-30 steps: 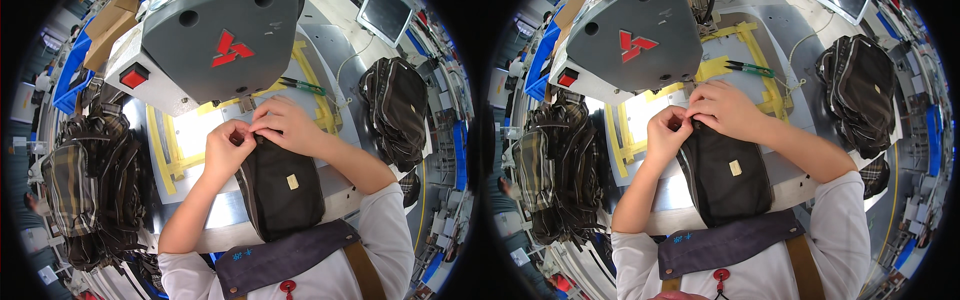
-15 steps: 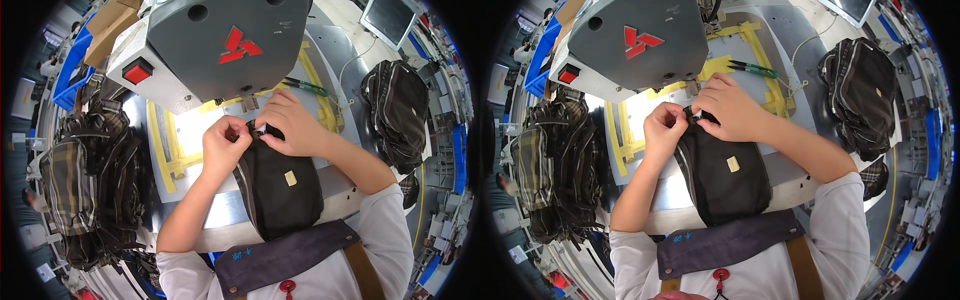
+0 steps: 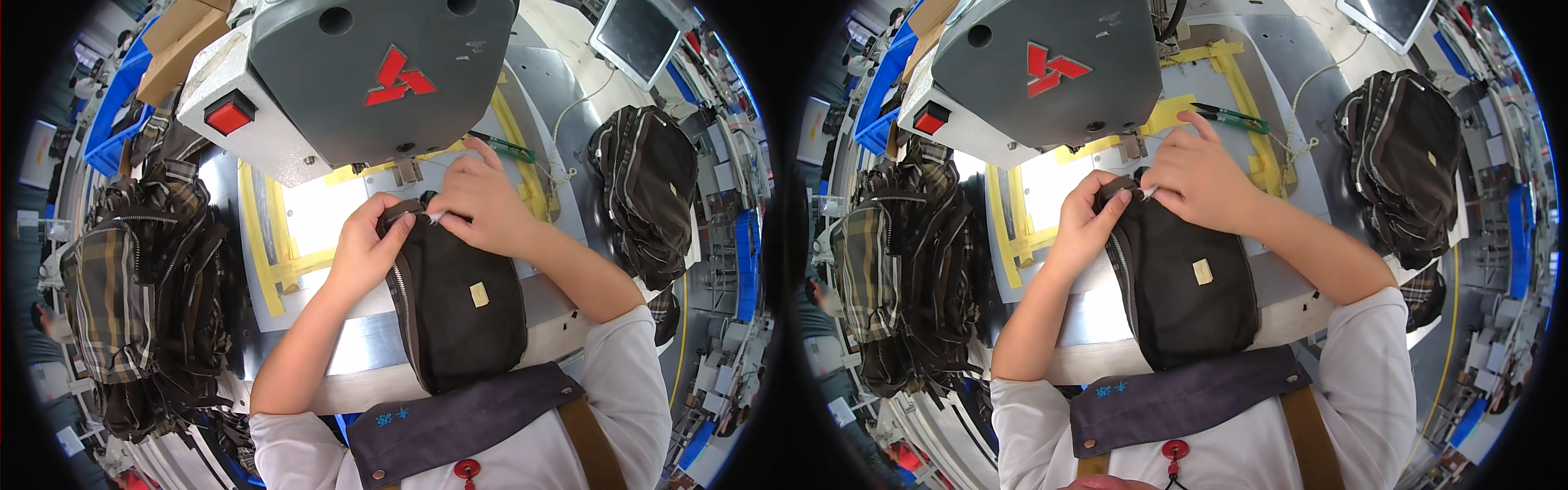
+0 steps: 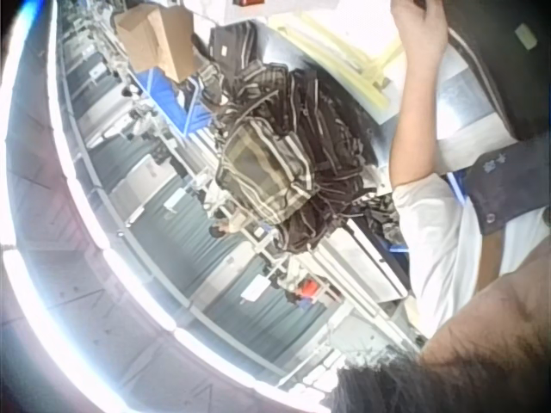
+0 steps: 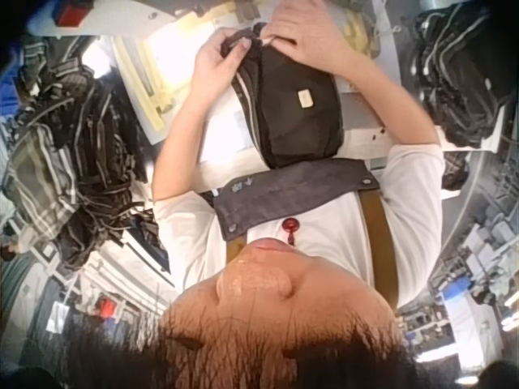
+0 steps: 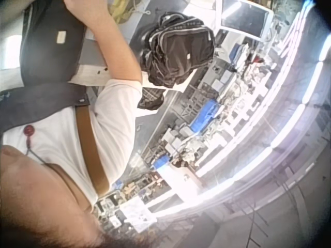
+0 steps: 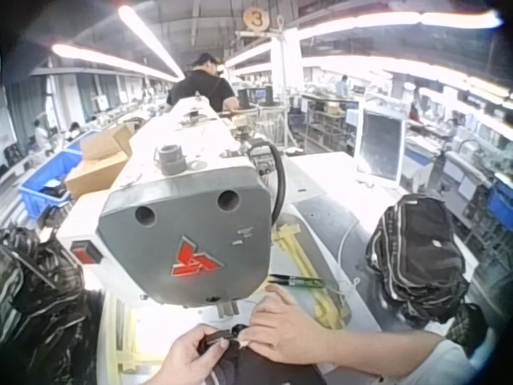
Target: The person operates an industrial sewing machine to stitch the edges of dark fabric bags. They repeatedly align the bag under the needle, sew a short seam, and then trim the excess thread with scissors before moving to the next bag.
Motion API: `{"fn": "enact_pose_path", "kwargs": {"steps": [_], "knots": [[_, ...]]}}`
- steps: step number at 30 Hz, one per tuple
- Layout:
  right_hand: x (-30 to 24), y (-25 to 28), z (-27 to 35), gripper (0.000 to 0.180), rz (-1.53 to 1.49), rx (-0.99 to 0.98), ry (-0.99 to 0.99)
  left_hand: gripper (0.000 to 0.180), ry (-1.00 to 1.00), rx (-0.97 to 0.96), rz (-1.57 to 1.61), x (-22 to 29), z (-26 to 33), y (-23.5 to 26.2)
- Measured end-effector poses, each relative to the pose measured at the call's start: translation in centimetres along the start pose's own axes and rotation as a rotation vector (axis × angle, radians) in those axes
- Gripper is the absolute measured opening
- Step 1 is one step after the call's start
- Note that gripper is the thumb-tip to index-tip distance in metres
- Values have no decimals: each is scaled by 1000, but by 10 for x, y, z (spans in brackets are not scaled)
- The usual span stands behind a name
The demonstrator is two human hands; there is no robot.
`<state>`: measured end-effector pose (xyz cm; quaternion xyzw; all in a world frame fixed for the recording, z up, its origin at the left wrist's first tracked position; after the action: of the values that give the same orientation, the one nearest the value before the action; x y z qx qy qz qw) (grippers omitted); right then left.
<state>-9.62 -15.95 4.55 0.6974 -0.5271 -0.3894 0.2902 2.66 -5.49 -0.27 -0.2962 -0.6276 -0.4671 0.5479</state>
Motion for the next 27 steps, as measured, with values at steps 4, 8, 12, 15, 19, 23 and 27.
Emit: {"fn": "enact_pose_path", "kwargs": {"steps": [4,8,12,15,19,23,27], "knots": [[-17,-1,-1,13,183,74,211,13,-35,165,26,-1,1,-2],[-3,-1,-1,13,57,114,11,18,-409,252,-265,26,6,-5],[-15,0,1,12,32,98,89,19,-469,234,-381,31,10,-7],[-9,9,-5,11,-148,83,-40,17,-533,224,-448,31,14,-7],[6,7,-17,7,-395,105,-264,14,-584,203,-488,32,14,-12],[19,-18,-10,14,-422,-294,-371,16,-657,122,-649,34,20,-22],[20,-27,-8,15,-436,-360,-486,18,-806,68,-839,36,28,-40]]}}
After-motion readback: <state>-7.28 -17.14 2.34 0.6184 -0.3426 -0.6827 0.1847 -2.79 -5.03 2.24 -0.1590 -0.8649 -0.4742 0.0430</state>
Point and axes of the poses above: each hand's wrist, its own z-axis away from the middle knuckle, its own y-axis out of the back of the hand, x = y × z, the point moved 6 cm from there along -z, towards the middle knuckle, and after that the axes turned 1 degree about y, right-handed, at the moved point
